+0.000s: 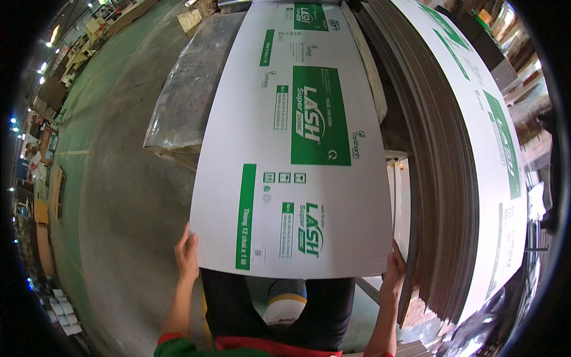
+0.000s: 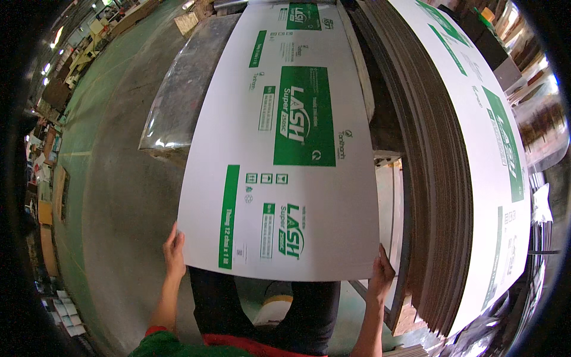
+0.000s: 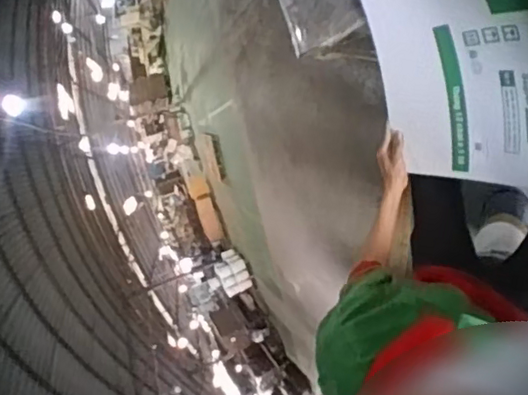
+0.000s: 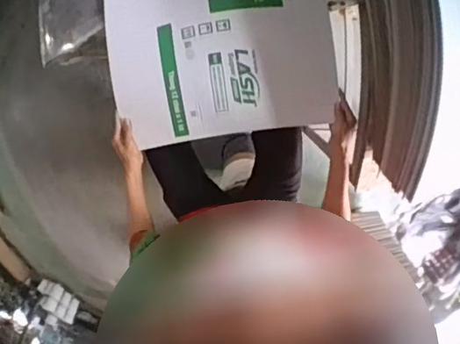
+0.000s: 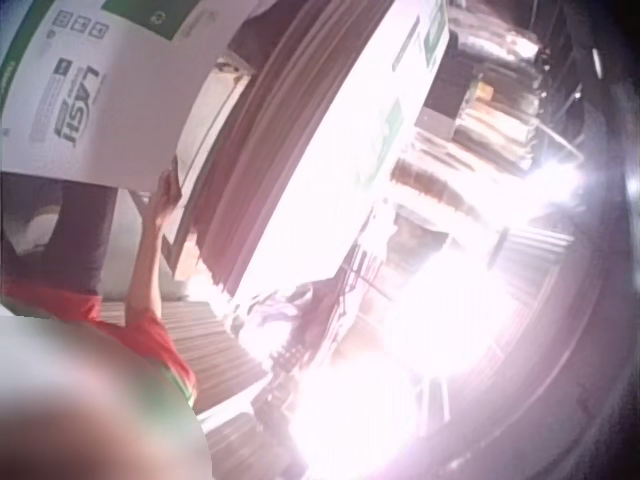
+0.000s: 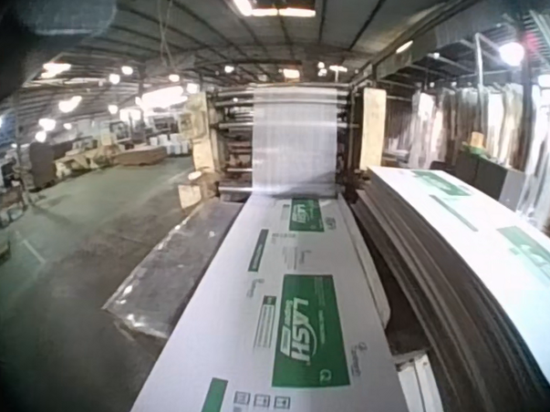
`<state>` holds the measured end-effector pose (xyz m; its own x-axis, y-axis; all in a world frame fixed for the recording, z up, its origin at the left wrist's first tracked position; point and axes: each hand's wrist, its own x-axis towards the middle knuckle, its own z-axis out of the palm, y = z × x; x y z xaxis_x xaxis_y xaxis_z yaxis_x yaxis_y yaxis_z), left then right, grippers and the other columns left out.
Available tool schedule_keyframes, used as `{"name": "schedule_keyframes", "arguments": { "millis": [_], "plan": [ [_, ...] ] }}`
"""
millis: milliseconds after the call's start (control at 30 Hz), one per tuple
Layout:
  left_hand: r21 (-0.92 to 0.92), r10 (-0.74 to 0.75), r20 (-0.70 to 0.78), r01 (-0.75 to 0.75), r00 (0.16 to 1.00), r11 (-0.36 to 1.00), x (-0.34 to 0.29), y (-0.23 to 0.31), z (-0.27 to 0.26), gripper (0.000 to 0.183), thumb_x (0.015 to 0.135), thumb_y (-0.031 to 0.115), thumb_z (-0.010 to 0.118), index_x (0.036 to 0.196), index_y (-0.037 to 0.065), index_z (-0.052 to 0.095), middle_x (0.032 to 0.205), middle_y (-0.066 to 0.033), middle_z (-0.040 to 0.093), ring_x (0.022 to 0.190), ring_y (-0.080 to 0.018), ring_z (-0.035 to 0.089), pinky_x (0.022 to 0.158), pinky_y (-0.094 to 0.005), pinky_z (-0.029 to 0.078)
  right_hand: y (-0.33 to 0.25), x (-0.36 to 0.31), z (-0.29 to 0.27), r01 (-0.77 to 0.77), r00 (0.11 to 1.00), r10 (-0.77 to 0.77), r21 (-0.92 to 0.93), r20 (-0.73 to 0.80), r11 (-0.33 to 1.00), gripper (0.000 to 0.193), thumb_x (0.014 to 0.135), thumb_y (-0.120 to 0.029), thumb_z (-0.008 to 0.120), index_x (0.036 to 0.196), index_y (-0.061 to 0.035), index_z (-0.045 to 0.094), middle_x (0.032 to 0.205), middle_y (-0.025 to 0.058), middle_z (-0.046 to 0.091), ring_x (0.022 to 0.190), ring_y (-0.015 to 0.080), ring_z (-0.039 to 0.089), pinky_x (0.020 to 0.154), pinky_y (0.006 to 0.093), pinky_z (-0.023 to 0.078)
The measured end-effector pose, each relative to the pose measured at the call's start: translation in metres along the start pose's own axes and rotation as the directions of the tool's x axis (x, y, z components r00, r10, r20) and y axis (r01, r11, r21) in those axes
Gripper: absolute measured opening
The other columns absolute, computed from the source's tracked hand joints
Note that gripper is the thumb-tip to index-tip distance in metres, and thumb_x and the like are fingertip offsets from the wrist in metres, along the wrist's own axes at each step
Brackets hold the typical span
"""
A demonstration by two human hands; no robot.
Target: The person repeatedly picks up large white panels from a stack on a table and places them onto a growing pile on the floor. The action is continuous and repetitive throughout the clip, with both hands used to lift and position each panel.
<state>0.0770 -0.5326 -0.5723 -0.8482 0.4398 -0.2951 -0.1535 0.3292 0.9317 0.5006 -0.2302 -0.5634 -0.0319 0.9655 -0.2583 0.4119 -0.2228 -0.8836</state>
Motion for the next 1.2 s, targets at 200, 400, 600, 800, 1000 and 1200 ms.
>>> {"name": "schedule_keyframes", "arguments": {
  "millis": [200,400,600,800,1000,1200],
  "plan": [
    [-0.055,0.057,0.000,-0.057,0.998,0.997,0.117,-0.009,0.047,0.061,0.100,0.028,0.061,0.148,-0.003,0.041,0.148,-0.0223,0.047,0.135,-0.0266,0.047,0.112,-0.0375,0.036,-0.016,0.094,0.053,-0.204,0.978,0.176,0.308,0.116,0.929,0.037,0.097,-0.020,0.059,0.133,-0.0125,0.065,0.099,-0.0009,0.067,0.065,0.0055,0.044,0.049,0.0219,0.032],
    [0.659,0.068,0.117,-0.129,0.991,0.741,0.213,0.037,0.070,0.064,0.095,0.032,0.066,0.149,0.007,0.044,0.142,-0.0245,0.050,0.131,-0.0376,0.049,0.109,-0.0434,0.041,-0.036,0.163,0.113,-0.295,0.951,0.308,0.325,0.011,0.899,0.042,0.094,-0.025,0.067,0.130,-0.0049,0.062,0.093,0.0052,0.069,0.057,0.0107,0.054,0.049,0.0264,0.045],
    [0.603,0.630,0.289,-0.648,0.721,0.465,0.151,0.092,0.122,0.053,0.093,0.023,0.067,0.138,0.002,0.050,0.137,-0.0211,0.052,0.130,-0.0380,0.047,0.107,-0.0463,0.041,-0.113,0.003,0.016,0.607,0.596,-0.791,-0.722,0.138,0.331,0.096,0.078,-0.036,0.082,0.150,0.0034,0.032,0.150,0.0285,0.038,0.142,0.0404,0.035,0.115,0.0505,0.031],
    [0.361,0.503,0.545,-0.729,0.671,0.582,-0.002,0.048,0.129,0.033,0.090,0.021,0.068,0.113,-0.003,0.066,0.122,-0.0236,0.061,0.117,-0.0404,0.057,0.101,-0.0450,0.045,-0.139,-0.052,-0.165,0.001,0.889,-0.429,-0.937,-0.159,0.351,0.120,0.075,-0.063,0.075,0.155,0.0051,0.017,0.161,0.0285,0.018,0.151,0.0407,0.014,0.123,0.0483,0.013],
    [-0.135,0.373,0.759,-0.431,0.533,0.892,-0.105,0.063,0.248,0.044,0.097,0.035,0.064,0.115,-0.005,0.065,0.110,-0.0190,0.070,0.102,-0.0316,0.067,0.090,-0.0378,0.053,-0.054,-0.035,-0.154,0.193,0.847,-0.532,-0.926,-0.009,0.324,0.098,0.085,-0.044,0.070,0.151,0.0110,0.022,0.157,0.0335,0.023,0.149,0.0432,0.019,0.124,0.0479,0.014],
    [-0.161,0.123,0.979,0.243,0.164,0.957,-0.189,0.160,0.341,0.066,0.097,0.057,0.056,0.126,-0.002,0.058,0.111,-0.0131,0.065,0.092,-0.0199,0.067,0.082,-0.0351,0.056,-0.153,-0.136,-0.072,0.120,0.921,-0.388,-0.972,0.034,0.200,0.065,0.083,-0.006,0.058,0.140,0.0167,0.037,0.143,0.0367,0.042,0.138,0.0487,0.038,0.118,0.0519,0.028]
  ]
}}
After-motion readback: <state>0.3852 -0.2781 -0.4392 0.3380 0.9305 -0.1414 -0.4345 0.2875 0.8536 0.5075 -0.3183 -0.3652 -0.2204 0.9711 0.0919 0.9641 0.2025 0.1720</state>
